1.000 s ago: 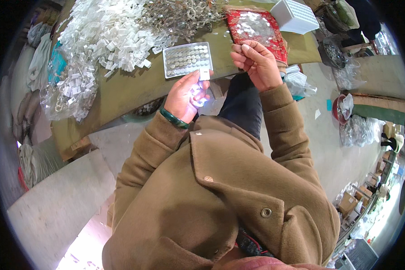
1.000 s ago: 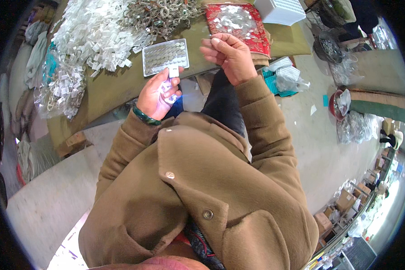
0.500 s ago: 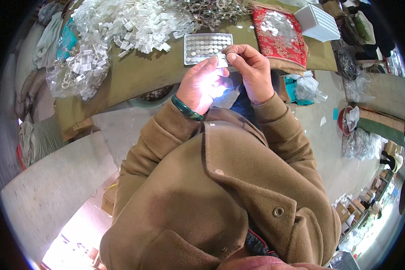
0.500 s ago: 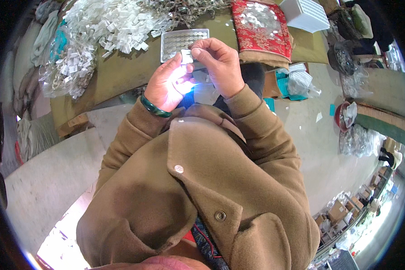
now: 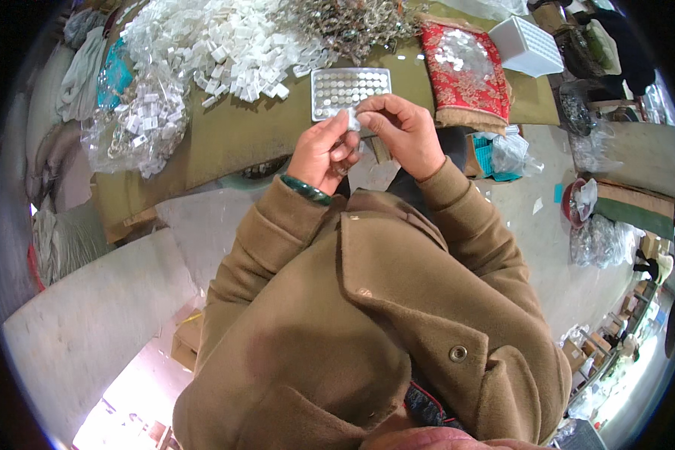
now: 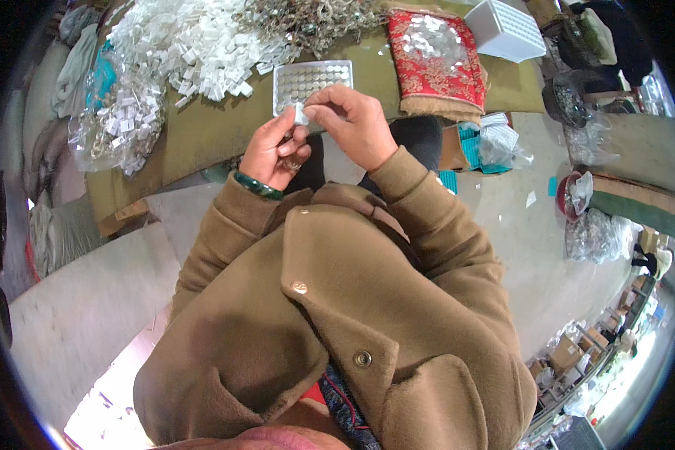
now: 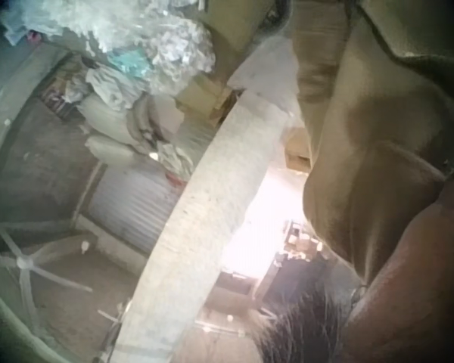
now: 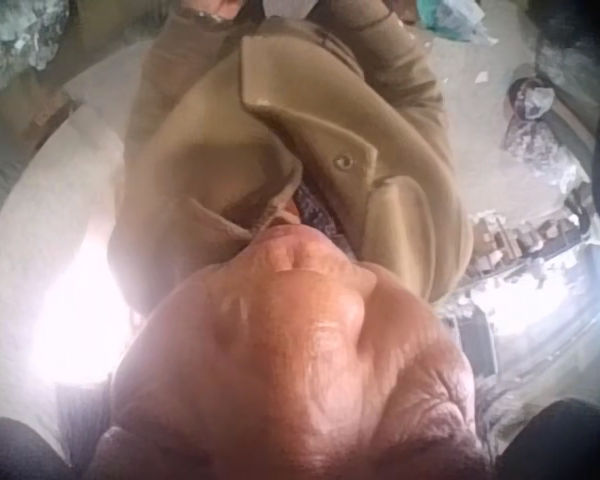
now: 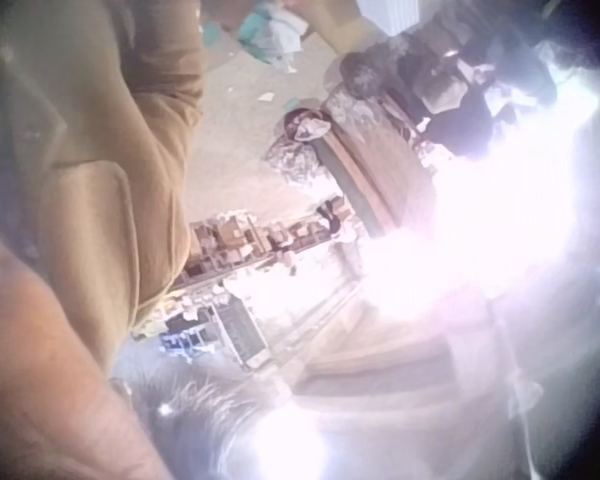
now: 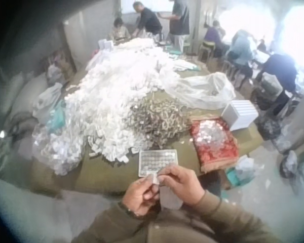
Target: The person repeatedly picks small white plastic pieces and metal keyrings from a table, then joins them by hand. The assembled keychains are placed into a clear plastic tray on the table. The person continues this cycle throughout the clip.
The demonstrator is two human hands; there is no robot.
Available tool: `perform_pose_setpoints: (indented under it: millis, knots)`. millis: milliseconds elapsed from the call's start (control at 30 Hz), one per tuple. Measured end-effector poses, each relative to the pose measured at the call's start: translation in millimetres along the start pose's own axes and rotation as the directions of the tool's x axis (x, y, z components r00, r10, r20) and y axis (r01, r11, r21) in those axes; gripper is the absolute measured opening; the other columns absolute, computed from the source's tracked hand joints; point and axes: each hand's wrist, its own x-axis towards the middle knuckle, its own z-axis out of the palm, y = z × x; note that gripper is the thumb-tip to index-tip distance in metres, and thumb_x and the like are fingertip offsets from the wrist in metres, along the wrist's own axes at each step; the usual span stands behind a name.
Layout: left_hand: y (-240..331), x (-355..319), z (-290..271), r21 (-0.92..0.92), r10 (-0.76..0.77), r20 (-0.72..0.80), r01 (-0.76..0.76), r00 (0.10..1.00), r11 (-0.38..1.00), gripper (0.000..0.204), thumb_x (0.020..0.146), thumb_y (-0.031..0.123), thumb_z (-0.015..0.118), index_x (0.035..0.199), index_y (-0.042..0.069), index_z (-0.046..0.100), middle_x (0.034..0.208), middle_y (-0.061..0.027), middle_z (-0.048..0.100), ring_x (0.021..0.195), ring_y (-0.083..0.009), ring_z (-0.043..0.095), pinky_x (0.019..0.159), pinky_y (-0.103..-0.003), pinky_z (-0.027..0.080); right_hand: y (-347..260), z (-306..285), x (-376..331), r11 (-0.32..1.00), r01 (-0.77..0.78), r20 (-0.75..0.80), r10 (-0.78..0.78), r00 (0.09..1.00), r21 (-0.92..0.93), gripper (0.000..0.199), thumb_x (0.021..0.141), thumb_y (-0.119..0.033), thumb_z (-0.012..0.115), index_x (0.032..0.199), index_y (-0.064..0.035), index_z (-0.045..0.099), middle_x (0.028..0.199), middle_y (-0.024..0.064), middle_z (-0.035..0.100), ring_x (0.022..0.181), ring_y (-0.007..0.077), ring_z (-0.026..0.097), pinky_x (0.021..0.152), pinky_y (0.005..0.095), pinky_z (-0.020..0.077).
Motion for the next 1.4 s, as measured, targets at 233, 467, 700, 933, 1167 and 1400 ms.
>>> perform_pose_setpoints:
  millis: [233,467,700,933,1167,1400]
  knots:
    - [4,-1,-10,0.061,-0.068,0.008,0.067,0.998,0.996,0.023,0.100,0.028,0.051,0.097,0.006,0.057,0.072,0.0030,0.053,0.050,-0.0011,0.037,0.055,-0.020,0.042,-2,0,4,0.981,0.147,0.037,-0.143,0.989,-0.129,0.006,0.083,-0.003,0.062,0.089,-0.0004,0.060,0.079,0.0109,0.061,0.071,0.0225,0.059,0.064,0.0325,0.0477]
    - [6,7,-14,0.603,0.202,0.083,-0.211,0.976,0.770,0.017,0.096,0.023,0.057,0.095,0.006,0.057,0.077,-0.0016,0.060,0.060,-0.0058,0.052,0.055,-0.020,0.045,2,-10,14,0.978,0.175,0.149,-0.158,0.976,-0.114,0.009,0.081,-0.004,0.063,0.089,-0.0009,0.062,0.082,0.0125,0.062,0.076,0.0264,0.062,0.068,0.0339,0.0491]
    - [15,5,-7,0.226,0.138,0.007,-0.136,0.990,0.965,0.019,0.098,0.019,0.049,0.108,0.004,0.054,0.094,-0.0087,0.064,0.070,-0.0108,0.062,0.071,-0.028,0.055,-17,-54,69,0.999,0.034,-0.146,-0.033,0.989,0.003,0.017,0.090,-0.014,0.061,0.084,0.0019,0.062,0.071,0.0049,0.063,0.066,0.0085,0.059,0.061,0.0245,0.0487]
    - [15,12,-7,0.271,0.165,-0.002,-0.158,0.986,0.949,0.018,0.097,0.019,0.052,0.108,0.005,0.054,0.075,0.0016,0.050,0.058,-0.0058,0.047,0.059,-0.022,0.050,-32,-30,122,0.602,0.180,-0.232,-0.541,0.809,-0.778,0.048,0.083,-0.030,0.070,0.121,-0.0101,0.051,0.102,0.0156,0.060,0.074,0.0281,0.067,0.063,0.0383,0.0532]
    - [18,10,-20,0.310,0.214,0.004,-0.204,0.977,0.928,0.019,0.096,0.015,0.053,0.110,0.002,0.055,0.072,0.0019,0.048,0.056,-0.0041,0.044,0.054,-0.021,0.045,2,-31,162,0.337,0.080,-0.014,-0.268,0.963,-0.938,0.047,0.085,-0.010,0.059,0.129,-0.0234,0.051,0.128,0.0075,0.053,0.091,0.0321,0.066,0.072,0.0420,0.0552]
    - [21,12,-28,0.294,0.204,-0.002,-0.194,0.979,0.936,0.019,0.095,0.015,0.054,0.109,0.002,0.056,0.071,0.0025,0.047,0.055,-0.0031,0.041,0.053,-0.020,0.043,19,-73,166,0.369,0.158,0.015,-0.363,0.932,-0.916,0.037,0.086,-0.007,0.051,0.118,-0.0217,0.061,0.122,0.0062,0.060,0.088,0.0314,0.067,0.074,0.0421,0.0536]
